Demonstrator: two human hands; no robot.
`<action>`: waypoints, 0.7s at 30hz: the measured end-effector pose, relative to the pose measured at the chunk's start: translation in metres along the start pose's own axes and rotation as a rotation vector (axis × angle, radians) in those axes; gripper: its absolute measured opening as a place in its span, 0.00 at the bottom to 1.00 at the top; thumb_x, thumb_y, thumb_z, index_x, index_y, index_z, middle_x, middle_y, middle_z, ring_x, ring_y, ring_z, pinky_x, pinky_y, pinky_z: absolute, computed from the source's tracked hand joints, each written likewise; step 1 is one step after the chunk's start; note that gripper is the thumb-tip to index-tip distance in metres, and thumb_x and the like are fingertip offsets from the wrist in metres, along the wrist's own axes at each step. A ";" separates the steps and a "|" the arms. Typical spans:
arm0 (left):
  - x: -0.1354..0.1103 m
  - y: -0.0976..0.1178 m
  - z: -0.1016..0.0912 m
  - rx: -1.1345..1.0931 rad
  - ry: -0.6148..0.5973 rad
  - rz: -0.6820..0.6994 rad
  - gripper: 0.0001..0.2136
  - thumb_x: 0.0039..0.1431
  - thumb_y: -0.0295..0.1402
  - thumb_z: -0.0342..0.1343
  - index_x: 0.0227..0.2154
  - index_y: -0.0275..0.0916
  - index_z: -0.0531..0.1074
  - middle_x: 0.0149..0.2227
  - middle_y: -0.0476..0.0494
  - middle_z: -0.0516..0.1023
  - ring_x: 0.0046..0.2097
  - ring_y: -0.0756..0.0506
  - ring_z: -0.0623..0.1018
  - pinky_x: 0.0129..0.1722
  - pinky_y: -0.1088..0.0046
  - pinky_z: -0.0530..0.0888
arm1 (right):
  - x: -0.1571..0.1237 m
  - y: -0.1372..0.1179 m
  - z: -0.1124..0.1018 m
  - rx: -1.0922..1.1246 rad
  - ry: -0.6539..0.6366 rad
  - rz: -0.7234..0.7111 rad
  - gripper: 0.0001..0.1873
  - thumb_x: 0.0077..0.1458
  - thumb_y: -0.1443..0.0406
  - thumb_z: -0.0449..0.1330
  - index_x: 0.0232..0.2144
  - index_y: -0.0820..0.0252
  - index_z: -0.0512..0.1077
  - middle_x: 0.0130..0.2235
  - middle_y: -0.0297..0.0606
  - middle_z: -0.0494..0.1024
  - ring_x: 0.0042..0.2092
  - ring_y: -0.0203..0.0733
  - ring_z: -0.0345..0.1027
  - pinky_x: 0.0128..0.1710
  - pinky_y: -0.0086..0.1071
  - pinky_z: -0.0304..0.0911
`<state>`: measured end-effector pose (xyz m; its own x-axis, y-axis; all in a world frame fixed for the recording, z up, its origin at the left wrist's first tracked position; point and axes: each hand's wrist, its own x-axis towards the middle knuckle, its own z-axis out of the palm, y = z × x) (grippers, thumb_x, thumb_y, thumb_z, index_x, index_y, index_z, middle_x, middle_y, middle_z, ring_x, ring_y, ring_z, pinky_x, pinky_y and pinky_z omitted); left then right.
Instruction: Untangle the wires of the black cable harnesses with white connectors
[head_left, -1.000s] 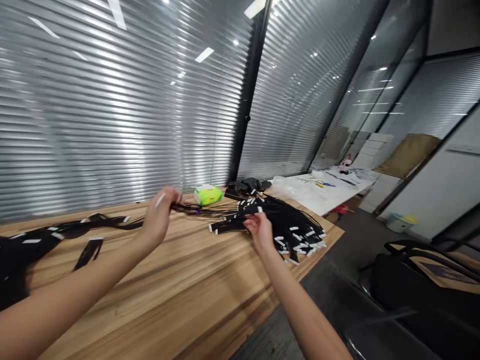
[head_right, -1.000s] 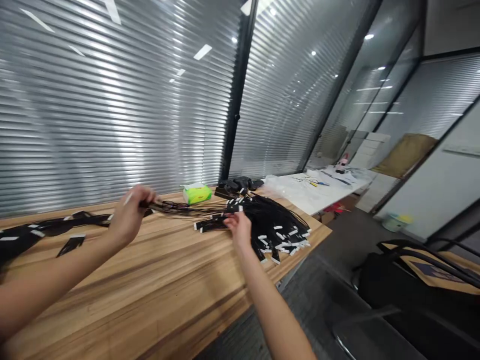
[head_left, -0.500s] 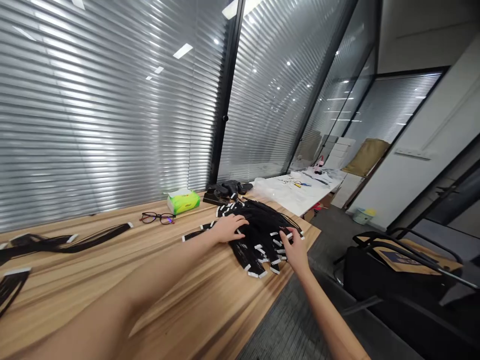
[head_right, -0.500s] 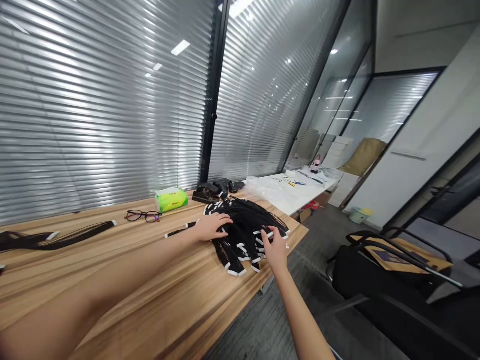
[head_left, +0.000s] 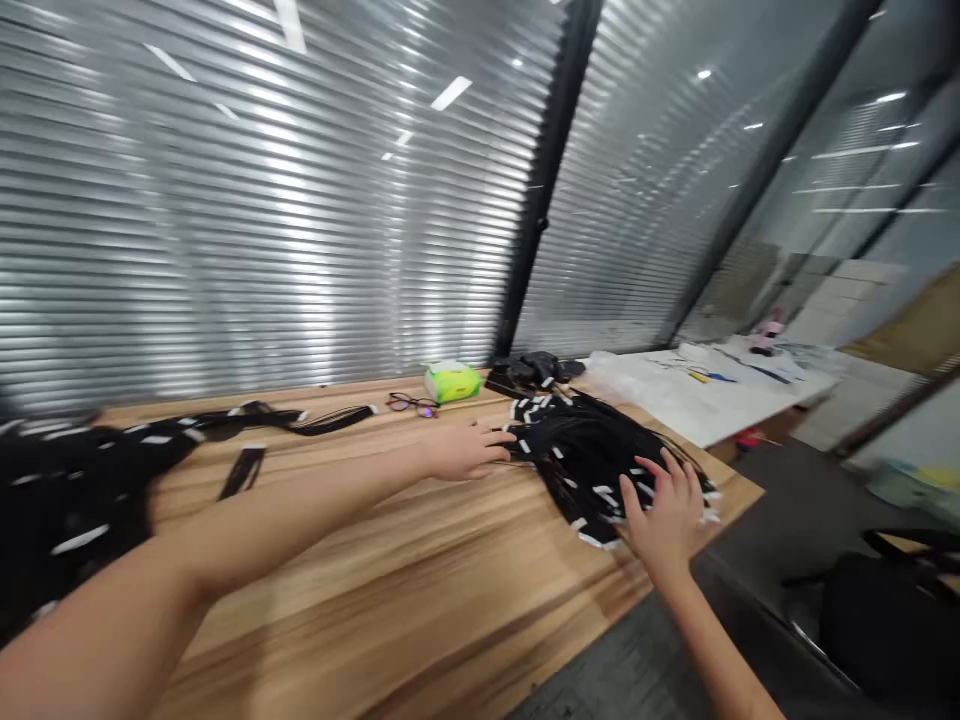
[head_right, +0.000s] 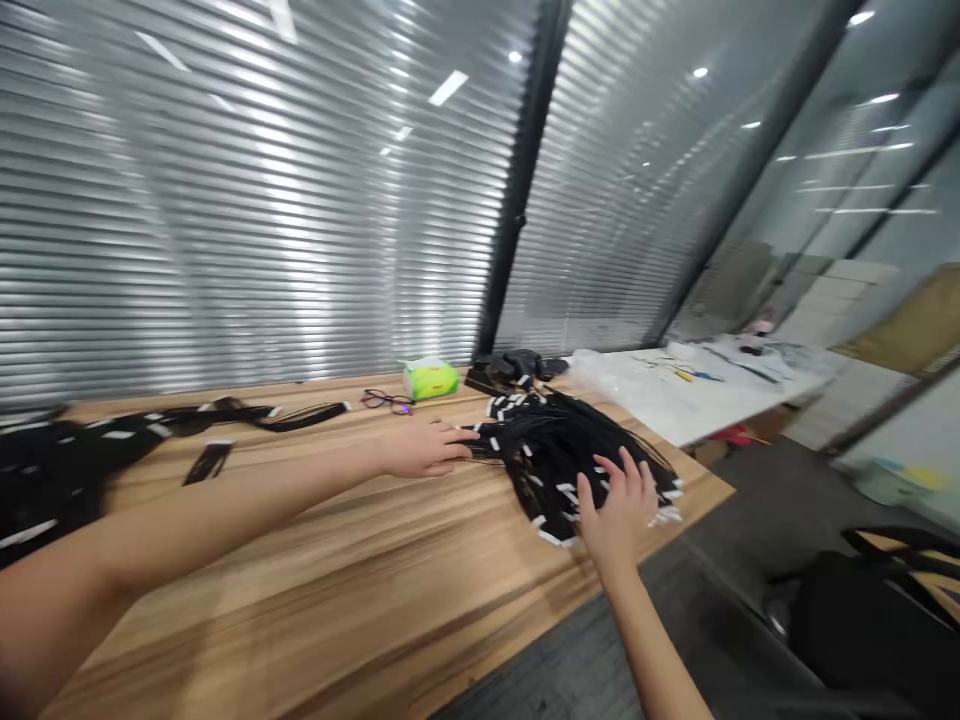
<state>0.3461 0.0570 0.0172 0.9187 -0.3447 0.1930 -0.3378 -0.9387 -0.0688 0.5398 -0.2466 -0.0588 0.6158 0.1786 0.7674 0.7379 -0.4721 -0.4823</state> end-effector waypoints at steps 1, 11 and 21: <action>-0.033 0.004 -0.007 0.009 -0.017 -0.052 0.18 0.72 0.42 0.61 0.59 0.40 0.73 0.63 0.37 0.74 0.60 0.40 0.78 0.61 0.52 0.79 | -0.006 -0.012 0.008 0.017 0.005 -0.054 0.28 0.64 0.46 0.56 0.51 0.62 0.76 0.67 0.63 0.72 0.73 0.74 0.55 0.69 0.72 0.50; -0.387 0.096 -0.095 0.174 -0.065 -1.083 0.18 0.71 0.41 0.62 0.57 0.37 0.74 0.60 0.37 0.76 0.59 0.39 0.79 0.60 0.52 0.80 | -0.111 -0.198 0.104 0.514 -0.687 -0.404 0.22 0.69 0.51 0.54 0.54 0.57 0.75 0.69 0.59 0.72 0.71 0.67 0.65 0.67 0.69 0.62; -0.344 0.165 -0.060 0.081 -0.193 -1.429 0.20 0.71 0.44 0.61 0.58 0.37 0.73 0.59 0.38 0.77 0.57 0.40 0.79 0.59 0.52 0.81 | -0.159 -0.355 0.103 0.503 -1.161 -0.701 0.27 0.63 0.64 0.60 0.64 0.60 0.70 0.73 0.55 0.69 0.74 0.58 0.62 0.73 0.56 0.58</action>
<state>-0.0381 0.0212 -0.0024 0.4690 0.8831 0.0103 0.8831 -0.4691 0.0108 0.2079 -0.0182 -0.0532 -0.2143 0.9436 0.2524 0.8429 0.3092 -0.4404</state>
